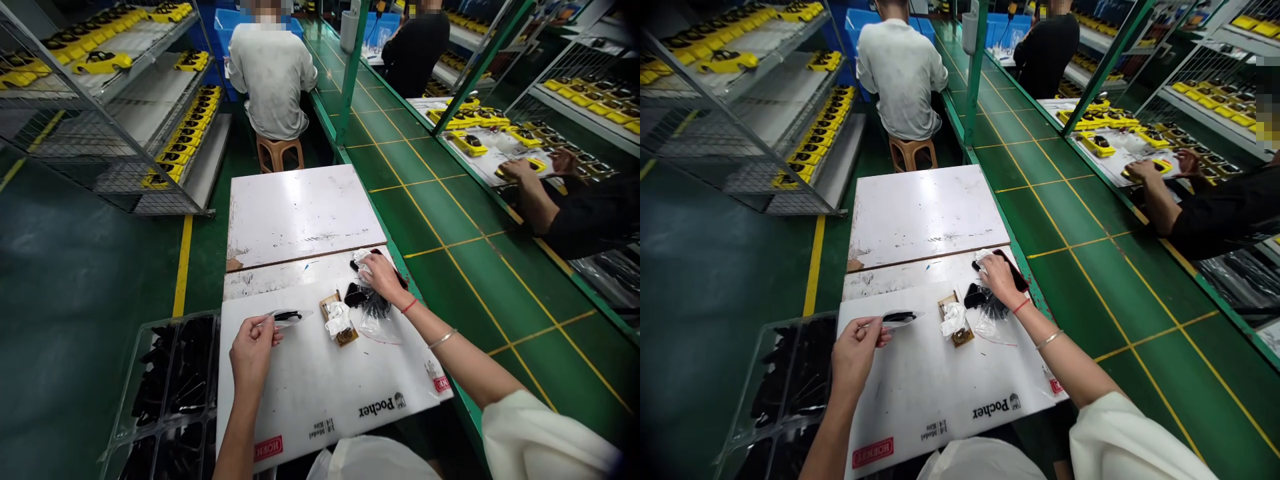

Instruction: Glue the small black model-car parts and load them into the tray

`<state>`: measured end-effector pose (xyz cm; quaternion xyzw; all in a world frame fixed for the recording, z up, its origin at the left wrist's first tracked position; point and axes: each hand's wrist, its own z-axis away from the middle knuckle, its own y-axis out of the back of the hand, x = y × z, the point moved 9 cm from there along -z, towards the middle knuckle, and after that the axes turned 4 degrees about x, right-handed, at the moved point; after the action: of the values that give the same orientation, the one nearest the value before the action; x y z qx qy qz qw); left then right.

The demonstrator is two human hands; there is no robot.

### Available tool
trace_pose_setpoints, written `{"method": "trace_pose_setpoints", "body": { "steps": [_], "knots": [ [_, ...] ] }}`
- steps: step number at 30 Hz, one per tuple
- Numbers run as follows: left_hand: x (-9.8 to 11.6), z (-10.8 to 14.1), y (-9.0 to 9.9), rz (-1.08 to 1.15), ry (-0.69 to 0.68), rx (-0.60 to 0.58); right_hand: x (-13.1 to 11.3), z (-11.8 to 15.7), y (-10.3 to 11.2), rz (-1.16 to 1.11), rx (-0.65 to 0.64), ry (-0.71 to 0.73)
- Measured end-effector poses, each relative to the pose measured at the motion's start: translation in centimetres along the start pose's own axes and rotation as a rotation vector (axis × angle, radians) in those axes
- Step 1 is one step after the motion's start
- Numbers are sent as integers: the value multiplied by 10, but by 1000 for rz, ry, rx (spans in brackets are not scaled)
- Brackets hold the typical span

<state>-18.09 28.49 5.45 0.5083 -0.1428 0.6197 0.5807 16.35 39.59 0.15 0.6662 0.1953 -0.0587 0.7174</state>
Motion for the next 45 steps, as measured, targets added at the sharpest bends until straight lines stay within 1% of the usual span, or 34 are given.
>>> {"method": "trace_pose_setpoints", "body": {
  "steps": [4,6,8,13,17,21,27,31,34,36,39,41,43,45],
  "knots": [
    [-1,2,-5,1,-7,-31,-26,17,-43,-7,-241,202],
    [-1,3,-7,3,-8,-52,-31,23,-58,23,-322,249],
    [0,5,-9,-2,-7,-62,-31,24,-67,65,-370,257],
    [3,6,-11,-7,-5,-63,-26,18,-74,162,-462,254],
    [5,6,-10,-1,-19,-70,-23,16,-79,217,-546,284],
    [3,5,-9,-3,-24,-69,-23,20,-81,266,-613,327],
    [-1,4,-11,-22,-42,-85,-37,29,-88,312,-625,419],
    [-4,5,-11,-21,-43,-88,-45,31,-91,265,-608,457],
    [-3,6,-9,-10,-49,-84,-46,29,-82,170,-579,455],
    [-2,7,-8,1,-53,-78,-43,25,-66,88,-536,417],
    [0,9,-7,12,-60,-67,-35,13,-31,-40,-419,289],
    [1,10,-7,6,-67,-57,-35,7,-4,-131,-351,200],
    [3,11,-8,-10,-80,-48,-51,8,17,-235,-340,160],
    [6,13,-10,-35,-103,-41,-82,16,28,-340,-391,173]
  ]
}}
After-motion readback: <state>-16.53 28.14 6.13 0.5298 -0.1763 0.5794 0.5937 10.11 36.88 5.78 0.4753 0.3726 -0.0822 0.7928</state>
